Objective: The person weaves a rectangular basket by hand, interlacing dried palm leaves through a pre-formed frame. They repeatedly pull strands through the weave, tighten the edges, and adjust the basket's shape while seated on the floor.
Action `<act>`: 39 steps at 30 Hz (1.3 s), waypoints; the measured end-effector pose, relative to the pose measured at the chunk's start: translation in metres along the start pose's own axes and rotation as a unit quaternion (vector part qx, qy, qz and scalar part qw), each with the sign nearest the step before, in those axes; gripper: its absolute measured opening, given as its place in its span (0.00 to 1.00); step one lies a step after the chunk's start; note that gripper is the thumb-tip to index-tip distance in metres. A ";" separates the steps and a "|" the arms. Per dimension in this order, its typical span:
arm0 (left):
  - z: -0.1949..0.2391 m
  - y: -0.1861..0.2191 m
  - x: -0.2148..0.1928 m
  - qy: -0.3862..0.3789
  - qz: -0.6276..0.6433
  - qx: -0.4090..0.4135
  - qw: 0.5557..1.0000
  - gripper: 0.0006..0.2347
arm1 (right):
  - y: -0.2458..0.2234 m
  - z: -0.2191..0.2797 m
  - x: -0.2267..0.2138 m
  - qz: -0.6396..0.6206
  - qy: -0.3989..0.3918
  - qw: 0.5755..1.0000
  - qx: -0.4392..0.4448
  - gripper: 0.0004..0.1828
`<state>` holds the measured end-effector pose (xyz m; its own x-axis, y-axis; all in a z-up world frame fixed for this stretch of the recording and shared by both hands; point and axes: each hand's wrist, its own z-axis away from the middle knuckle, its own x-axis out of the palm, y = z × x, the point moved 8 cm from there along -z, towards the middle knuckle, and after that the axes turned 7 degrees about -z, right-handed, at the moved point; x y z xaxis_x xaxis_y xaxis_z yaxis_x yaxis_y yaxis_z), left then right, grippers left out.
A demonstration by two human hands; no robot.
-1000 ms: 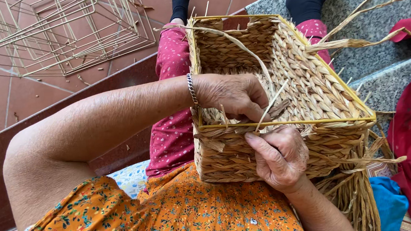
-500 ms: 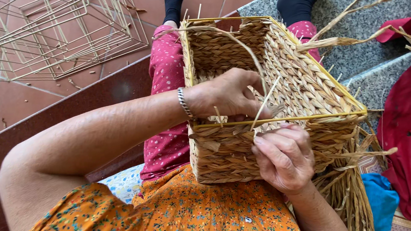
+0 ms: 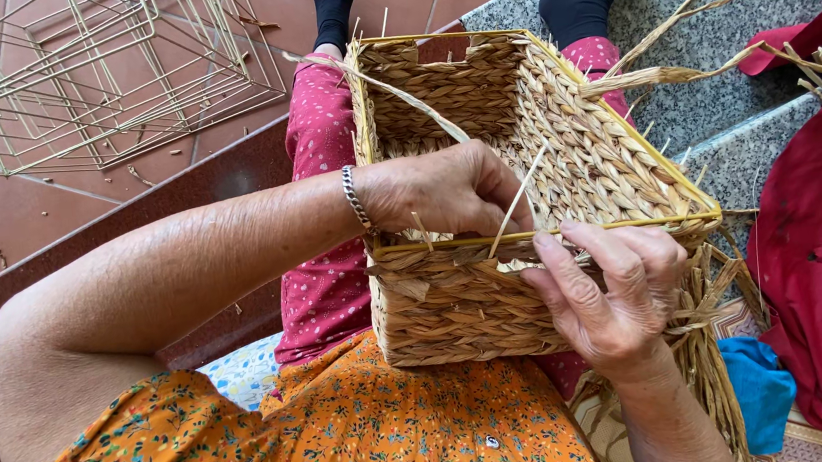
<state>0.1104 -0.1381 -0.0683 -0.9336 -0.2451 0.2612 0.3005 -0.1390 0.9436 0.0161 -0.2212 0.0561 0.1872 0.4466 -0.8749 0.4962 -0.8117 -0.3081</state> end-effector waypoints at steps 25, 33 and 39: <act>0.130 0.050 -0.003 0.172 -0.227 0.133 0.949 0.21 | -0.015 -0.023 0.005 -0.195 -0.062 0.978 0.034 0.15; 0.114 0.058 0.002 0.280 -0.268 0.143 0.911 0.08 | 0.001 -0.019 0.019 -0.221 -0.047 0.967 0.115 0.15; 0.112 0.059 0.006 0.350 -0.321 0.105 0.874 0.06 | -0.005 -0.029 0.010 -0.189 -0.065 0.974 0.107 0.09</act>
<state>0.1004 -0.0403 0.0116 -0.5273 -0.7182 -0.4541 -0.3522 -0.3016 0.8860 0.0401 -0.2012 0.0596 -0.0906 0.6882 -0.7199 0.3180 -0.6650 -0.6757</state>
